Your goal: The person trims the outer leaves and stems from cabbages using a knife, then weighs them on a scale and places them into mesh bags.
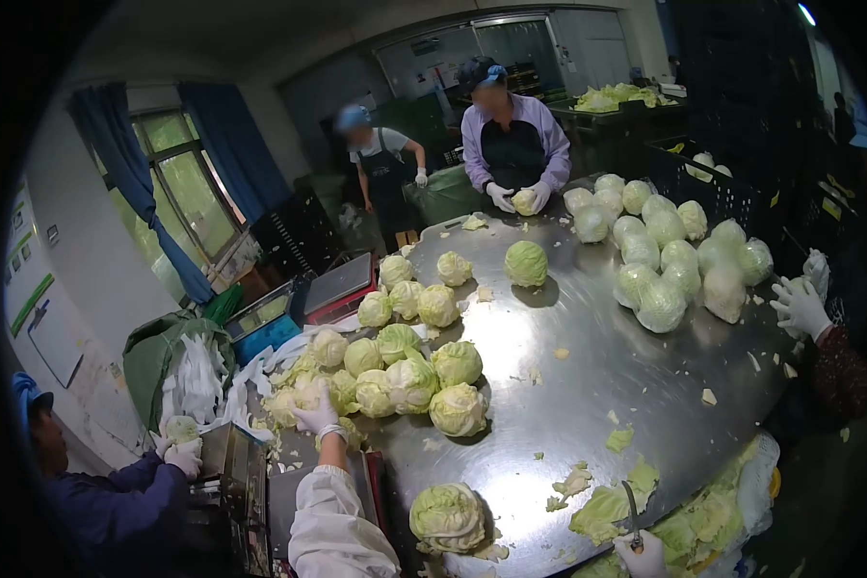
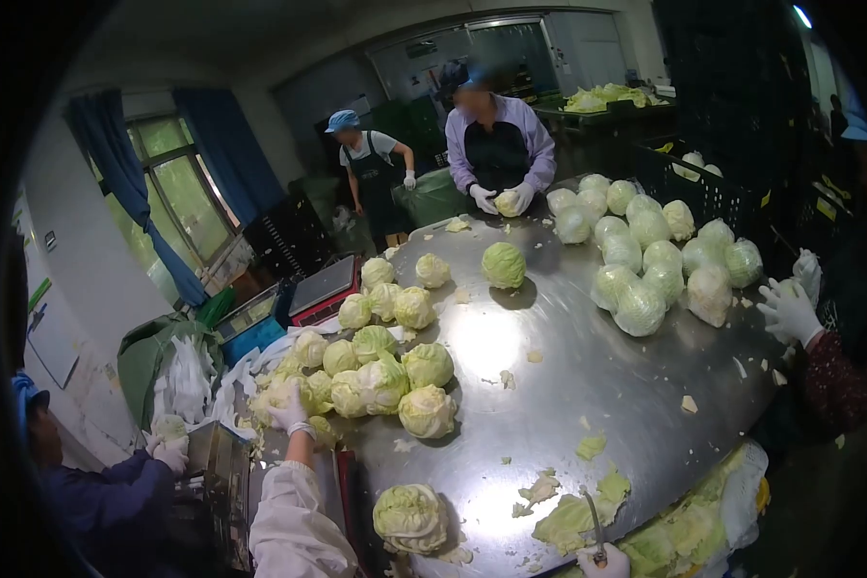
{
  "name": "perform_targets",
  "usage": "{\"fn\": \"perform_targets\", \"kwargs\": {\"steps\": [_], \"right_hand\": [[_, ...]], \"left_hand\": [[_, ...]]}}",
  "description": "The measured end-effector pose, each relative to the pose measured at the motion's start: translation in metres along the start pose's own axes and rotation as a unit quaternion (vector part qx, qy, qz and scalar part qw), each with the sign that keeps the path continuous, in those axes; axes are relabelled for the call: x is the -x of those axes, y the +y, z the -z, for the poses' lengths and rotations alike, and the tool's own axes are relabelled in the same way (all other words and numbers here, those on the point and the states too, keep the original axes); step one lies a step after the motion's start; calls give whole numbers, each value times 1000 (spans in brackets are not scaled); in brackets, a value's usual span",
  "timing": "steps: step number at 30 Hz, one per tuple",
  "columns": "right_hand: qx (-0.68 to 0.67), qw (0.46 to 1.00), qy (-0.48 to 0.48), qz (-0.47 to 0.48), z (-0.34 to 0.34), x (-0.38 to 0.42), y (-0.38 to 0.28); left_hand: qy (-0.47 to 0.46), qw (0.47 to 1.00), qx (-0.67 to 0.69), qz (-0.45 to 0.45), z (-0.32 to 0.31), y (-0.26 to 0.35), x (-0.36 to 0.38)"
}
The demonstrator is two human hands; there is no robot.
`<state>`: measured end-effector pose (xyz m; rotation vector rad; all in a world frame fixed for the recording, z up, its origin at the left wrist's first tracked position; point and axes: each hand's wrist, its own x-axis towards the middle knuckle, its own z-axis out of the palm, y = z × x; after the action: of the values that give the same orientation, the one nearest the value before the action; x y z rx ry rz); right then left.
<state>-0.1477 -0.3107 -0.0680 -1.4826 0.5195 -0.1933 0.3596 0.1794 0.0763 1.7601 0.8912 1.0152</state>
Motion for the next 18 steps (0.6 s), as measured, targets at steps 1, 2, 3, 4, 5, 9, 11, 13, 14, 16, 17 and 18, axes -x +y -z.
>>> {"fn": "perform_targets", "kwargs": {"steps": [1,2,3,4,5,9,11,13,14,16,17,18], "right_hand": [[98,994,6,42,0,-4,-10],[102,994,3,41,-1,-7,-9],[113,993,3,24,-3,-10,-7],[125,992,1,7,-4,-11,-4],[151,988,-17,-27,-5,-14,-12],[139,989,-25,42,-19,-11,-17],[163,984,-43,62,-18,-11,-10],[186,979,-80,-1,-14,-8,-12],[189,978,-83,-8,-18,-7,-22],[192,970,-55,136,-29,-3,-48],[187,973,-62,122,-26,-2,-42],[182,975,-67,108,-24,-4,-30]], "left_hand": [[-37,996,-21,-83,-4,-17,-21],[-75,983,-43,-164,-8,-36,-37],[-177,972,-105,-114,-2,-35,-42],[-175,972,-110,-110,4,-29,-37],[-203,967,-112,-104,10,-20,-21],[-440,858,-65,-258,66,17,67],[-622,750,-74,-214,126,59,135],[-697,600,-256,-298,163,48,167],[-727,560,-284,-277,176,32,180],[-678,611,-289,-288,192,12,200],[-665,645,-255,-277,195,7,202],[-651,677,-220,-266,195,4,202]]}}
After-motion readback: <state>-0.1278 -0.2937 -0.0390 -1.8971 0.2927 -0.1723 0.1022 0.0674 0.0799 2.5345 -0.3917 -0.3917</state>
